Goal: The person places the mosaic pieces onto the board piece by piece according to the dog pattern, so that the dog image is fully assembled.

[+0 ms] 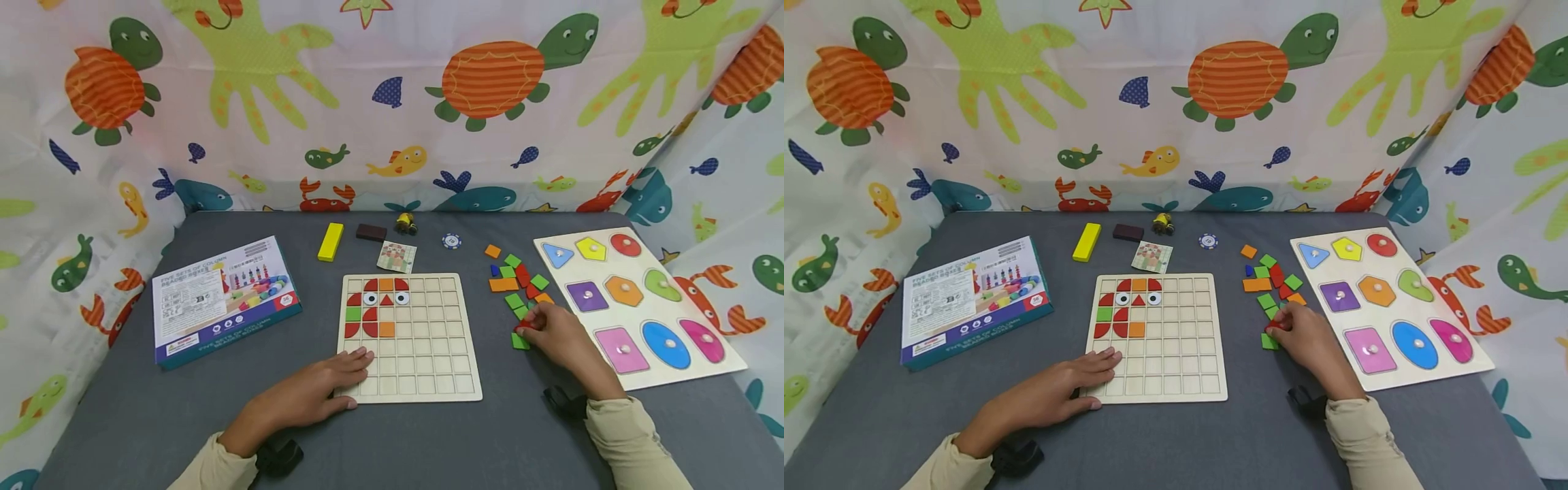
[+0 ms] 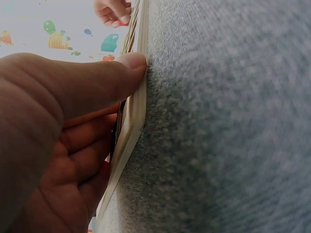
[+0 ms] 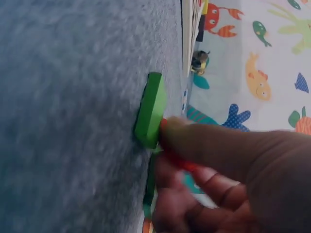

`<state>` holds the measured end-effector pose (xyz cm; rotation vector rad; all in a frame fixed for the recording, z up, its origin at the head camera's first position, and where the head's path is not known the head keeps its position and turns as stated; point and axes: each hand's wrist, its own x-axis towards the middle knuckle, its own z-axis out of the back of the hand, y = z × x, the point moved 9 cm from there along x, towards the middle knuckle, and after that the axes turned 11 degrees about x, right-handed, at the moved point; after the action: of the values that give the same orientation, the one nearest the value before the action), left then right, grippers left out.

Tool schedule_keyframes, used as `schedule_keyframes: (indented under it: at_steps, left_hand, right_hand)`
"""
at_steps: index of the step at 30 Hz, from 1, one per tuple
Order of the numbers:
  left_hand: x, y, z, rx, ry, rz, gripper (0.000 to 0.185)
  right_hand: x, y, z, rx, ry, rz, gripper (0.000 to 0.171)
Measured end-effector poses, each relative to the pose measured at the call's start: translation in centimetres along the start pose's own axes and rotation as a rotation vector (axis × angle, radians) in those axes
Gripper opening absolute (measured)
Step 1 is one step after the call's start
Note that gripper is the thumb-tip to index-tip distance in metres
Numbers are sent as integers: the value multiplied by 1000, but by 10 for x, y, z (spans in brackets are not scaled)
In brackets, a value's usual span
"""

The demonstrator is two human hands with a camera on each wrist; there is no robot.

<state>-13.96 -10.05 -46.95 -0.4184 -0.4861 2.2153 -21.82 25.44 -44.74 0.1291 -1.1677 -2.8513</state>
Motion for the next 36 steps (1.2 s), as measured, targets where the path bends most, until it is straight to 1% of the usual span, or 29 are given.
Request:
schedule_keyframes:
  at_steps: [2,5,8,12,16,20,24,26,28,32,36]
  left_hand:
    - [-1,0,0,2,-5,0,57]
    - [-1,0,1,0,-8,1,57]
    - [-1,0,0,-6,-8,2,57]
    - [0,0,0,-21,-5,5,57]
    - [1,1,-1,-37,-1,2,57]
    - [1,2,0,-42,-2,4,57]
    - [1,4,-1,-37,3,7,56]
    - [1,4,-1,-38,8,9,56]
    - [1,4,-1,-39,11,9,56]
    - [1,4,-1,-42,18,14,57]
    - [1,5,-2,-45,23,23,56]
  right_hand:
    - [4,9,-2,29,-9,42,17]
    - [10,30,-10,74,9,136,14]
    - [17,56,-25,118,68,234,22]
    - [27,84,-48,152,155,305,26]
    - [39,104,-69,179,213,332,24]
    - [53,120,-90,194,281,344,25]
    - [62,136,-113,177,368,376,26]
    - [64,143,-123,139,394,392,25]
    - [65,149,-131,107,403,394,25]
    - [66,155,-140,26,381,400,22]
    - [64,158,-143,5,371,404,18]
